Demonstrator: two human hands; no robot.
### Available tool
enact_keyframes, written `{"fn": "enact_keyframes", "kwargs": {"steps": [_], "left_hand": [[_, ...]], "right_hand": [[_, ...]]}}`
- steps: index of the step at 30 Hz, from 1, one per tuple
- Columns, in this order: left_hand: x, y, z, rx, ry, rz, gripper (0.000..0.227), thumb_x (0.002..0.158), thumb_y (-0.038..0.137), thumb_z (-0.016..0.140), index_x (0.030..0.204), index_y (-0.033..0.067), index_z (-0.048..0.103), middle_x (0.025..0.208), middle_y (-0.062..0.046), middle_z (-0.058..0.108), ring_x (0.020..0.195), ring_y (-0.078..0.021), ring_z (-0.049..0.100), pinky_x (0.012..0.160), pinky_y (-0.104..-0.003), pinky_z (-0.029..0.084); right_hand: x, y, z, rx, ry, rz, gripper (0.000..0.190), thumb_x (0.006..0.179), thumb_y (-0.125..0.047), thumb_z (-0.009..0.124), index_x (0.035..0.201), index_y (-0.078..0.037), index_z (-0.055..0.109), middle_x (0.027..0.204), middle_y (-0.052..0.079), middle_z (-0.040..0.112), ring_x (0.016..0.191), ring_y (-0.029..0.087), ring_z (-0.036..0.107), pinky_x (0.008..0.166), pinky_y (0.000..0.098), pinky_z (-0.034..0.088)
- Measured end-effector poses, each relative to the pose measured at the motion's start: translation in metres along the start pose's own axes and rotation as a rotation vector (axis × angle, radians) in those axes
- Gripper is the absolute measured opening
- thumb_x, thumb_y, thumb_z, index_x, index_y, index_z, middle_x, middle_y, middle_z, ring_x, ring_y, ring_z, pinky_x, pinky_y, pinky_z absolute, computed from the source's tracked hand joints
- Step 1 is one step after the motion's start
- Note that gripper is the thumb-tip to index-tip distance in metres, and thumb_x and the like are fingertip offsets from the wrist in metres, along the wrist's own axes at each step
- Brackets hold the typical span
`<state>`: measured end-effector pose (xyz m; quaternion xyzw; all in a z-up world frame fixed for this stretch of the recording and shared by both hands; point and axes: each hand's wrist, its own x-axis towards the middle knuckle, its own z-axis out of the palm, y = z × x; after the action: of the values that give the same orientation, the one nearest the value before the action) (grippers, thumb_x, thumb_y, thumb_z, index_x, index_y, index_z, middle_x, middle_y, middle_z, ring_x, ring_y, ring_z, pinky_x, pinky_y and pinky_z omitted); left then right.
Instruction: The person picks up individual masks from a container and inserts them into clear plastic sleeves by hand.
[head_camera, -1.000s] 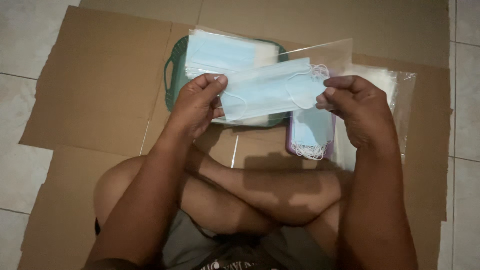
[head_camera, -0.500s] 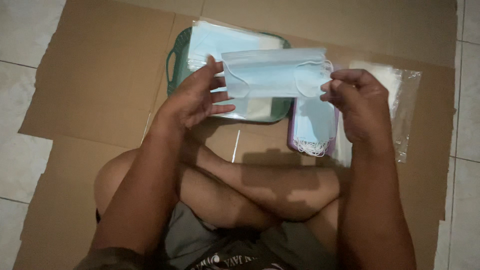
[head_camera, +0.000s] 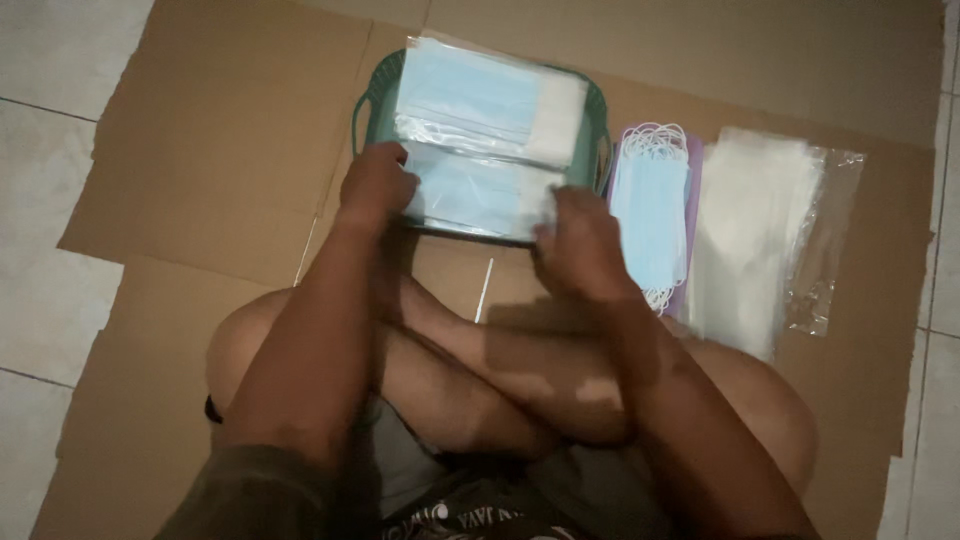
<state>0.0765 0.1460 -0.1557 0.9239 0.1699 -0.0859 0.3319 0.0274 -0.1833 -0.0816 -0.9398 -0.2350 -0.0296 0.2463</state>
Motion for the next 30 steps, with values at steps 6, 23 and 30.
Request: {"fn": "enact_keyframes", "kwargs": {"steps": [6, 23, 30], "left_hand": [[-0.066, 0.080, -0.028, 0.356, 0.044, -0.028, 0.084, 0.091, 0.008, 0.078, 0.159, -0.0004, 0.028, 0.139, -0.033, 0.050, 0.126, -0.0517, 0.052, 0.096, -0.068, 0.050], [-0.117, 0.116, 0.010, 0.545, -0.287, 0.487, 0.049, 0.084, 0.016, 0.078, 0.131, 0.0096, 0.066, 0.118, -0.017, 0.059, 0.107, -0.0366, 0.062, 0.085, -0.058, 0.057], [-0.117, 0.112, 0.017, 0.562, -0.326, 0.510, 0.050, 0.087, 0.014, 0.076, 0.135, 0.0080, 0.063, 0.127, -0.021, 0.055, 0.122, -0.0459, 0.056, 0.092, -0.066, 0.054]], "right_hand": [[0.006, -0.017, 0.012, -0.013, -0.489, 0.017, 0.060, 0.093, -0.047, 0.059, 0.141, -0.010, 0.062, 0.121, 0.012, 0.072, 0.116, 0.033, 0.064, 0.107, 0.0550, 0.039], [-0.003, -0.026, -0.014, 0.254, -0.381, 0.189, 0.061, 0.093, -0.036, 0.062, 0.149, -0.014, 0.053, 0.135, 0.017, 0.063, 0.132, 0.040, 0.054, 0.116, 0.0589, 0.031], [-0.014, 0.044, -0.041, 0.134, 0.041, 0.472, 0.036, 0.100, -0.019, 0.061, 0.127, 0.004, 0.067, 0.108, 0.029, 0.072, 0.100, 0.047, 0.071, 0.083, 0.0586, 0.056]]}}
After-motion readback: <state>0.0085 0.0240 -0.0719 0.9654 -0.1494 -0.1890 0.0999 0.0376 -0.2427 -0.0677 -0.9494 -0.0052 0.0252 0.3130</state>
